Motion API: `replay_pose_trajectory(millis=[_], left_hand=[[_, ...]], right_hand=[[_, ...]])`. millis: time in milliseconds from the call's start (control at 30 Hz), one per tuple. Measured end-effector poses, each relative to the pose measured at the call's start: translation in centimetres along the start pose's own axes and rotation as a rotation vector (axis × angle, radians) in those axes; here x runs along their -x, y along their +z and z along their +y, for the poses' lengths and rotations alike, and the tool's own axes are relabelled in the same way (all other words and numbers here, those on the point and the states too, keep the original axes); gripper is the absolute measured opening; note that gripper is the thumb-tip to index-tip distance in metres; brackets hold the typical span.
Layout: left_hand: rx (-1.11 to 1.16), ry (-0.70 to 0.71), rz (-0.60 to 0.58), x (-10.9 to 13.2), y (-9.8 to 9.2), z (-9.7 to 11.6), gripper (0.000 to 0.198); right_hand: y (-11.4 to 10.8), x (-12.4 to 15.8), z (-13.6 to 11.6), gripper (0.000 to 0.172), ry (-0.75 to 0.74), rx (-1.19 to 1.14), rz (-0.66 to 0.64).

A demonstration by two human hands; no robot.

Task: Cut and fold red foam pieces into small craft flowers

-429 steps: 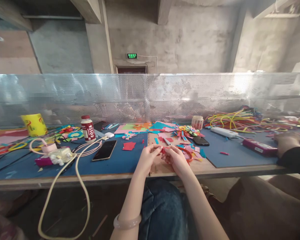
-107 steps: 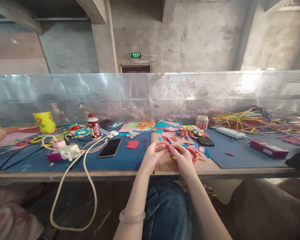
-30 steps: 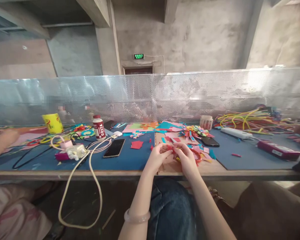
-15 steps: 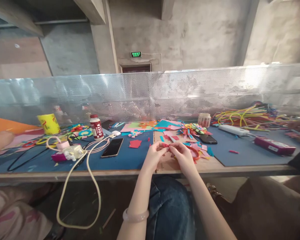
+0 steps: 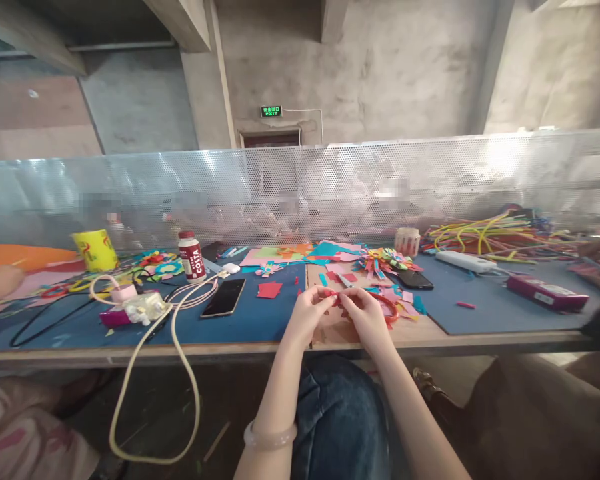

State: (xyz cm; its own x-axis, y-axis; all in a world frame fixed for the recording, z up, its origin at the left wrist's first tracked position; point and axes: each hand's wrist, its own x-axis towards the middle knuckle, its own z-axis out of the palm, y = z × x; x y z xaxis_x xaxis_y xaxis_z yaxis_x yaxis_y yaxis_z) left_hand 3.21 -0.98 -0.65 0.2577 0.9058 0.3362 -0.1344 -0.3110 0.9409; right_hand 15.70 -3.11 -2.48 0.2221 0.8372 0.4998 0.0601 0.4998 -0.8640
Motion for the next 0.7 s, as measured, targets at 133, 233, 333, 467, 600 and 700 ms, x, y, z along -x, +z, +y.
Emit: replay_pose_trajectory(millis=[133,233,333,467,600,700], left_hand=[[0.015,-0.014,0.061,-0.15,0.08,-0.10,0.017],[0.025,-0.003,0.074,-0.17,0.15,-0.19,0.015],[0.039,0.015,0.088,-0.10,0.18,-0.26,0.013],[0.039,0.016,0.080,0.00,0.20,-0.25,0.012],[0.046,0.020,0.080,0.05,0.25,-0.09,0.010],[0.051,0.013,0.088,0.06,0.29,-0.03,0.010]], right_hand=[[0.11,0.16,-0.09,0.012,-0.107,0.110,0.079],[0.36,0.37,-0.33,0.008,-0.226,0.227,0.051],[0.63,0.55,-0.52,0.009,-0.300,0.282,0.041],[0.80,0.64,-0.46,0.012,-0.347,0.307,0.063],[0.90,0.59,-0.18,0.010,-0.349,0.353,0.067],[0.96,0.42,0.03,0.009,-0.364,0.387,0.070]])
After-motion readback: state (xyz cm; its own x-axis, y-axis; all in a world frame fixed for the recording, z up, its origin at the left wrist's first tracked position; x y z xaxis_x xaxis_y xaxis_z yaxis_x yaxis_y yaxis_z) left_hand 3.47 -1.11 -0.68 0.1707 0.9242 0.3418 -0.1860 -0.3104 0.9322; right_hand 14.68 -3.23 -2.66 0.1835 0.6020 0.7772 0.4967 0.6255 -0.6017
